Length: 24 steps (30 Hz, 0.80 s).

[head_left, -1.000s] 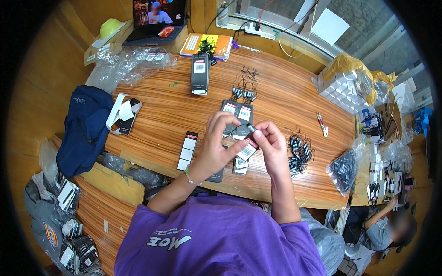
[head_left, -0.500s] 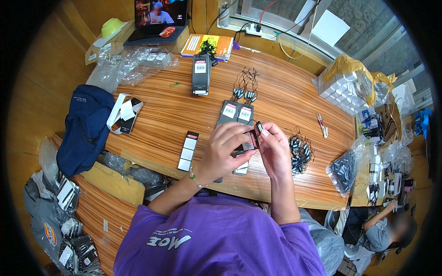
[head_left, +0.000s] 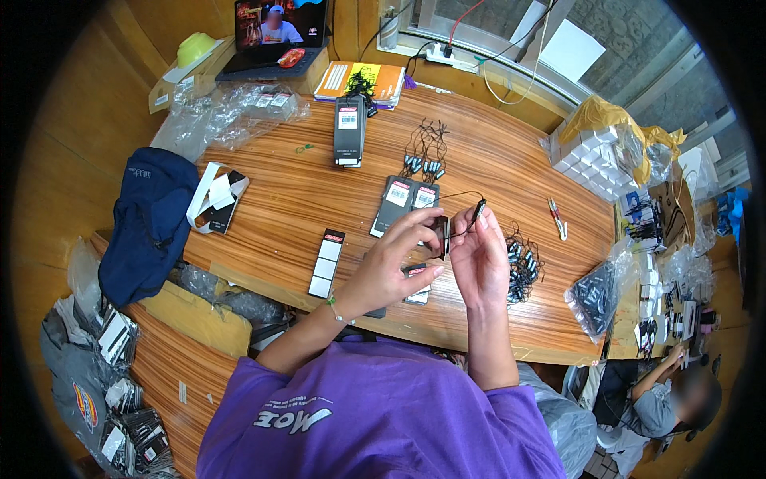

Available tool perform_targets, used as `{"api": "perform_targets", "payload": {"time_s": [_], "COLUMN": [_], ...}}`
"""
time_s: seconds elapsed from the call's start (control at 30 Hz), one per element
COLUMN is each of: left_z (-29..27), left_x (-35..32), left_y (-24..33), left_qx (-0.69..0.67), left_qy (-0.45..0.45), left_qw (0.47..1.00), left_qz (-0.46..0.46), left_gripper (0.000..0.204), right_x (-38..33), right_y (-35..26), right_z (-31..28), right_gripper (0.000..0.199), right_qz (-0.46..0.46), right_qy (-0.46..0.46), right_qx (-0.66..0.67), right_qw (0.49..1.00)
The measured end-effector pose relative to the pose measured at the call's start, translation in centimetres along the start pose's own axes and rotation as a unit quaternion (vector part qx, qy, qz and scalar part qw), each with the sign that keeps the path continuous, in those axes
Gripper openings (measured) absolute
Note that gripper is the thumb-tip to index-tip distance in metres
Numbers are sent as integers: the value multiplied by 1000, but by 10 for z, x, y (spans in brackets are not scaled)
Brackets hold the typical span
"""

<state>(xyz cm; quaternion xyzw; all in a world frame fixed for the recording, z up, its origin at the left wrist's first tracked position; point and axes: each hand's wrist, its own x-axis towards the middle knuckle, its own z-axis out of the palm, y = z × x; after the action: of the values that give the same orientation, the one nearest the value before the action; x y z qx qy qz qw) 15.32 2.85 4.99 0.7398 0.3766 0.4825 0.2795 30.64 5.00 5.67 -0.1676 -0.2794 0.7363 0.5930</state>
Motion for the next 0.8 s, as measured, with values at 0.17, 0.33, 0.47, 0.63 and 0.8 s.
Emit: {"api": "perform_targets", "payload": {"time_s": [0.17,0.33,0.47,0.63,0.8], "left_z": [4,9,10,7,12], "left_x": [-1,-5,-6,-7,-11], "left_y": [-5,-4,-5,-11,-20], "left_qx": [18,-46,-88,-124,-349], "left_qy": [3,21,-24,-79,-135], "left_qw": [1000,997,993,985,909], "left_qz": [2,-63,-78,-93,-183], "left_gripper": [34,41,43,41,47], "right_x": [0,3,5,9,15], "right_y": [1,-1,-3,-12,-20], "right_z": [5,-3,-3,-10,-13], "right_gripper": [11,12,12,11,10], "right_qz": [21,19,28,15,-8], "right_qy": [31,36,30,40,20], "right_qx": [-17,1,15,-59,-112], "right_qw": [999,999,999,997,994]}}
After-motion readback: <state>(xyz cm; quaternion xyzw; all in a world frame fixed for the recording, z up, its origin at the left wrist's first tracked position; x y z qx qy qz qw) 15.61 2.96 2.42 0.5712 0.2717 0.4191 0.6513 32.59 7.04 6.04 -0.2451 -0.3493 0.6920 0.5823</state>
